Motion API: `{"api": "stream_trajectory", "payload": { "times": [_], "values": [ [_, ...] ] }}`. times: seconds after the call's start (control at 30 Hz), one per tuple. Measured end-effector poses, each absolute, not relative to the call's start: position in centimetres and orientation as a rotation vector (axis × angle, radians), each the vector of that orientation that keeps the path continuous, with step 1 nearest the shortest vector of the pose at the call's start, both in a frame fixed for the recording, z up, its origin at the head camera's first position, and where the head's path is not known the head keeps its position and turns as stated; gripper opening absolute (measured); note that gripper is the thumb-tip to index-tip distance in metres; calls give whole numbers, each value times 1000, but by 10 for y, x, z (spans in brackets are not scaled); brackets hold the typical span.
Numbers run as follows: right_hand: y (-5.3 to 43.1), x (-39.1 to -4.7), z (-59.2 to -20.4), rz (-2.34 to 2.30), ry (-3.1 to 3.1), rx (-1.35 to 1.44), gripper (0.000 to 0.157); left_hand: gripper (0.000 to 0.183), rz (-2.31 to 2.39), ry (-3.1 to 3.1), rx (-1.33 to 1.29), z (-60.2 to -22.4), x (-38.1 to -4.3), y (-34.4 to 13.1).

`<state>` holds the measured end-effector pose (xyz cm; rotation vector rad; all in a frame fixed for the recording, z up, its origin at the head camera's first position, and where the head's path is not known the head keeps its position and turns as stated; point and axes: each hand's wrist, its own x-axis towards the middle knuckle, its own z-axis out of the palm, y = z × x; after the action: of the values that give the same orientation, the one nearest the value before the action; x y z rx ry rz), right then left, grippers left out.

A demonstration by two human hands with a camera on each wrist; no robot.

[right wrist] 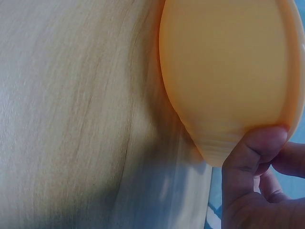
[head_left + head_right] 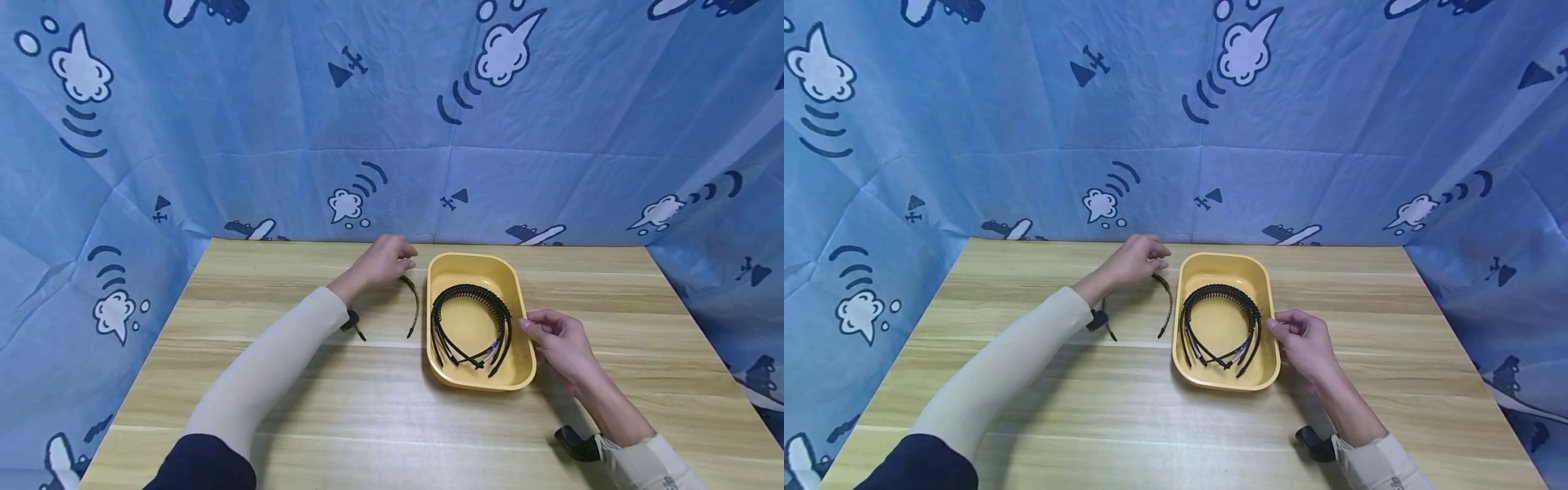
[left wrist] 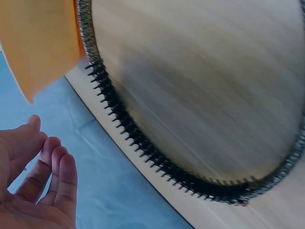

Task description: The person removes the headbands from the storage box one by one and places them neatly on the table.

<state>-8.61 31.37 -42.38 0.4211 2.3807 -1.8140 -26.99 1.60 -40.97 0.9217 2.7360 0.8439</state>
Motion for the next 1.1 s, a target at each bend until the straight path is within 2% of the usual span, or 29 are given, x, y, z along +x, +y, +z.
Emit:
{"api": "stream_trajectory", "payload": {
  "times": [0.4, 0.63, 0.87, 1.1],
  "values": [
    [315, -87, -425, -1805, 2377, 436, 29, 27, 864, 2710, 982, -403, -266, 33],
    [314, -86, -423, -1823, 2363, 437, 33, 15, 897, 2652, 1021, -400, -264, 42],
    [315, -86, -424, -1804, 2383, 434, 30, 25, 883, 2654, 1094, -399, -259, 50],
    [315, -87, -425, -1787, 2391, 438, 32, 24, 889, 2636, 1174, -398, -254, 58]
  ]
}}
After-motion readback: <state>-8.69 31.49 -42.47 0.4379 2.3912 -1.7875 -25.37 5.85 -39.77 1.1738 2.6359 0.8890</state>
